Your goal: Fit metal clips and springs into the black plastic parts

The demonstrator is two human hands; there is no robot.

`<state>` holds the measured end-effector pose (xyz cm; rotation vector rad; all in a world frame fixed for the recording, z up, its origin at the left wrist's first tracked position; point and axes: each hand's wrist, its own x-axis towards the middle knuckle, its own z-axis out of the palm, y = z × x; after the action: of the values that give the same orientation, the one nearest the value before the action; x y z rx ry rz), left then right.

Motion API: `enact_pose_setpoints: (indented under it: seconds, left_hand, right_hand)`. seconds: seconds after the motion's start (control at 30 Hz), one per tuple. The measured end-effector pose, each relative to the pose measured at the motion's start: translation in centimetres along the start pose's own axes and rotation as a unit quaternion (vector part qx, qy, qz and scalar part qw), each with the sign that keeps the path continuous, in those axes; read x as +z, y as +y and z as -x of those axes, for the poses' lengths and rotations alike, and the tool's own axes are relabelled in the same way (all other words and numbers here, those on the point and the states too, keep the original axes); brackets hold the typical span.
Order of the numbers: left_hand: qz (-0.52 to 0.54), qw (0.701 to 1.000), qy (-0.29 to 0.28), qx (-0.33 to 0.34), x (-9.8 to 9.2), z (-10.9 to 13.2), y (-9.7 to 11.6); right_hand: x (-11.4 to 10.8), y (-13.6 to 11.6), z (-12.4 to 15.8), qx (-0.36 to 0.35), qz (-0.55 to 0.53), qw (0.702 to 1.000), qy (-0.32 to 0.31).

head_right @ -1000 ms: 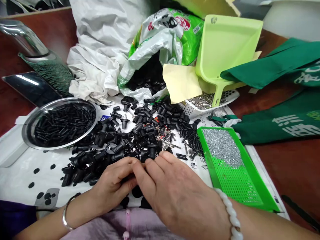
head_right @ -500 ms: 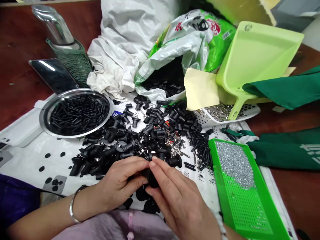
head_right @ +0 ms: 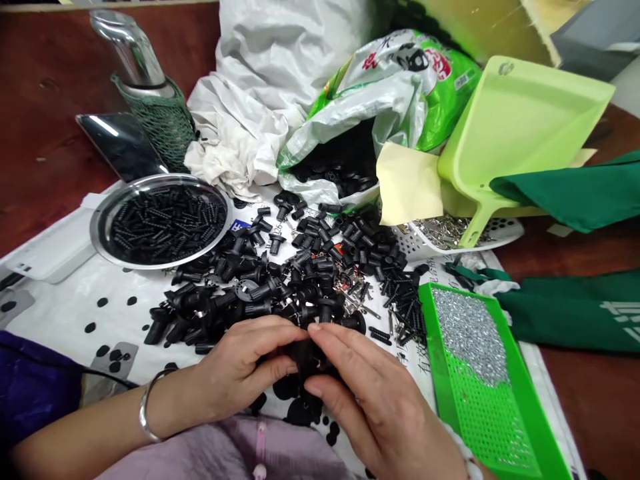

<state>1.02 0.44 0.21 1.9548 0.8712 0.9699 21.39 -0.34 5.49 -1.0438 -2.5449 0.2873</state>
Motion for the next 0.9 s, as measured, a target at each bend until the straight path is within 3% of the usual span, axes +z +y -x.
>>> enact_pose_setpoints:
  seconds: [0.37, 0.5, 0.67, 0.73, 0.9]
  left_hand:
    - [-0.019, 0.999, -0.039, 0.019, -0.3, 0.3, 0.3]
    - [-0.016, 0.998, -0.047, 0.026, -0.7, 0.4, 0.4]
    - [0.046, 0.994, -0.097, -0.019, -1.5, 0.0, 0.9]
    - [0.043, 0.995, -0.090, -0.020, -1.5, 0.0, 0.9]
    - [-0.082, 0.995, -0.025, 0.042, -0.8, 0.5, 0.4]
  right_hand:
    - [1.0, -0.2, 0.2, -0.032, -0.015, 0.999, 0.025]
    - [0.7, 0.0, 0.2, -0.050, -0.031, 0.998, -0.005]
    - [0.3, 0.0, 0.0, -0.066, -0.045, 0.997, -0.016]
    - [0.7, -0.1, -0.1, -0.049, -0.058, 0.997, -0.004]
    - [1.4, -0.2, -0.1, -0.017, -0.072, 0.997, 0.006]
